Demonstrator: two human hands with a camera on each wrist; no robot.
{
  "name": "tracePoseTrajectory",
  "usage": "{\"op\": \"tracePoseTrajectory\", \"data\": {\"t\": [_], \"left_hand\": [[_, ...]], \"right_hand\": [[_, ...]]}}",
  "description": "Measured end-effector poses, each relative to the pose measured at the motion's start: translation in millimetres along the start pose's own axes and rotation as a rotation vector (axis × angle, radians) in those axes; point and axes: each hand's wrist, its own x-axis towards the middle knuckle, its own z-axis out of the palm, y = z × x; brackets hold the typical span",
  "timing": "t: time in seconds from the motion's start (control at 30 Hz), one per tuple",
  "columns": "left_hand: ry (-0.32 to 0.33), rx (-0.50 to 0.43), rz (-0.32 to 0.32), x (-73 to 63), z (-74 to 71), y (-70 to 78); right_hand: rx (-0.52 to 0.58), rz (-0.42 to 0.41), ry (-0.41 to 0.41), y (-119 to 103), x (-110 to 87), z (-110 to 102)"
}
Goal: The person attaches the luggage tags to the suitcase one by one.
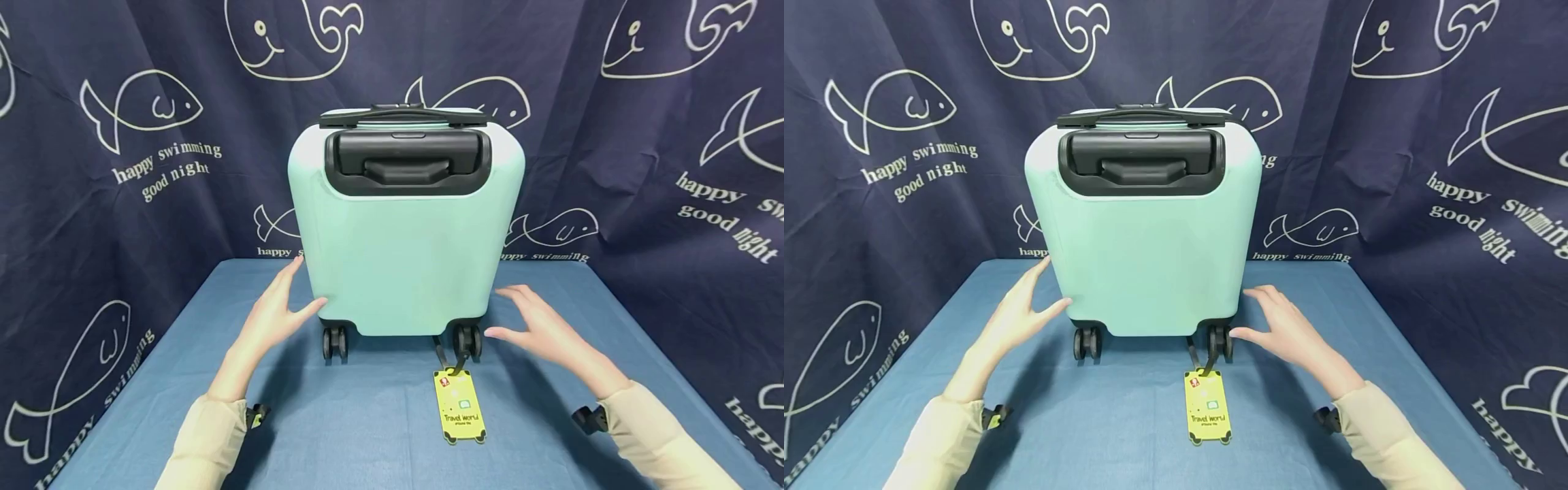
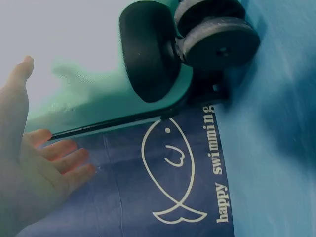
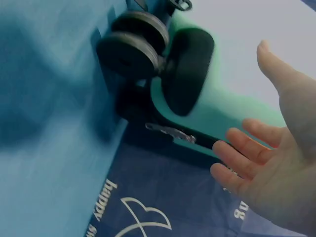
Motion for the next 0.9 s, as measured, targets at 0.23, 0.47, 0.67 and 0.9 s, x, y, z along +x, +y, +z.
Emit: {"op": "tracePoseTrajectory", "data": {"t": [0.23, 0.47, 0.67, 0.9], "left_hand": [[0.084, -0.125, 0.04, 11.8, 4.6, 7.7], [0.133, -0.259, 0.079, 21.5, 10.2, 13.4], [0.161, -0.351, 0.07, 30.1, 13.0, 20.9], [0.186, -0.41, 0.044, 33.9, 20.0, 25.9]], "right_hand": [[0.017, -0.018, 0.009, -3.1, -5.6, 24.4], [0.046, 0.023, -0.032, -7.1, -13.1, 44.5], [0.082, 0.1, -0.153, -11.9, -14.8, 54.0], [0.074, 0.107, -0.24, -14.7, -17.7, 65.7]]}}
